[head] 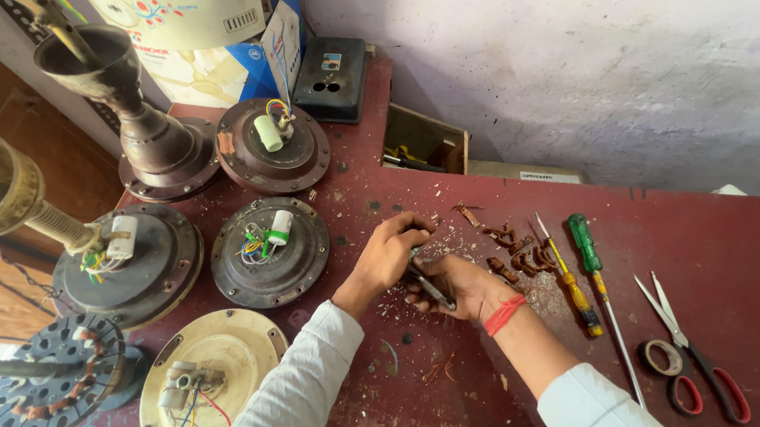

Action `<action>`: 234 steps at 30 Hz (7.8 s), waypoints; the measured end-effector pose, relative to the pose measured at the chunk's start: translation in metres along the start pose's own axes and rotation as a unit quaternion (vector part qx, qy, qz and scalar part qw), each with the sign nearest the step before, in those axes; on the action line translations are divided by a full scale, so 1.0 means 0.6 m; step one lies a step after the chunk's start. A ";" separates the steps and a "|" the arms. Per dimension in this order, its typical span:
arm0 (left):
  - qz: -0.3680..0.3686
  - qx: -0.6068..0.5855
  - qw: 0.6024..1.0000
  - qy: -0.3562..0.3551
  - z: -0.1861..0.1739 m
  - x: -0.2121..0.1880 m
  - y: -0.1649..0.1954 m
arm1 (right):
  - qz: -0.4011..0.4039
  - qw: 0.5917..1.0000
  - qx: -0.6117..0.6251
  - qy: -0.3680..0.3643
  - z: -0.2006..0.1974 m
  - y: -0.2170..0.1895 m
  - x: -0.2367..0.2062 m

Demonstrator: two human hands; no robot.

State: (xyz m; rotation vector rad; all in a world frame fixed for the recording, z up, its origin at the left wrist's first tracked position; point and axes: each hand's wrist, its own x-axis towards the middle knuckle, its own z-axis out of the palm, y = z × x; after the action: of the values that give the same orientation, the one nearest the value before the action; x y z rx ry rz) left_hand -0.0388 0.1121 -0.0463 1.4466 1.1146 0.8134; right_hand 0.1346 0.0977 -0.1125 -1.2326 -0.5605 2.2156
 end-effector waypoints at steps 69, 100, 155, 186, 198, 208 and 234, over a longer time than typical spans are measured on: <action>0.001 -0.119 0.993 0.019 -0.015 0.024 -0.040 | -0.192 0.800 -0.528 0.208 0.060 0.012 -0.009; 0.049 -0.103 0.993 -0.006 -0.016 0.020 -0.029 | -0.137 0.949 -0.256 0.125 0.045 0.006 -0.021; 0.069 -0.135 0.986 -0.065 -0.025 0.020 -0.061 | -0.160 0.843 -0.450 0.249 0.048 0.066 -0.089; 0.027 -0.114 0.993 -0.002 -0.019 0.020 -0.049 | -0.343 0.572 -0.686 0.291 0.076 0.064 -0.034; 0.049 -0.106 0.992 -0.048 0.001 0.011 -0.043 | -0.256 0.751 -0.534 0.294 0.065 0.085 -0.094; 0.037 -0.082 0.995 -0.040 -0.014 0.030 -0.051 | -0.125 0.972 -0.121 0.159 0.034 0.052 -0.095; 0.093 -0.099 0.989 -0.060 -0.043 0.033 -0.074 | -0.100 0.907 -0.336 0.231 0.102 0.021 -0.064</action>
State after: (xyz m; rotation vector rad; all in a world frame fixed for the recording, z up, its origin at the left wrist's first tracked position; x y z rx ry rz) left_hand -0.0649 0.1384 -0.0869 1.4257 0.7939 0.9268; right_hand 0.0952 0.0580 -0.0650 -1.8649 -1.2397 1.5014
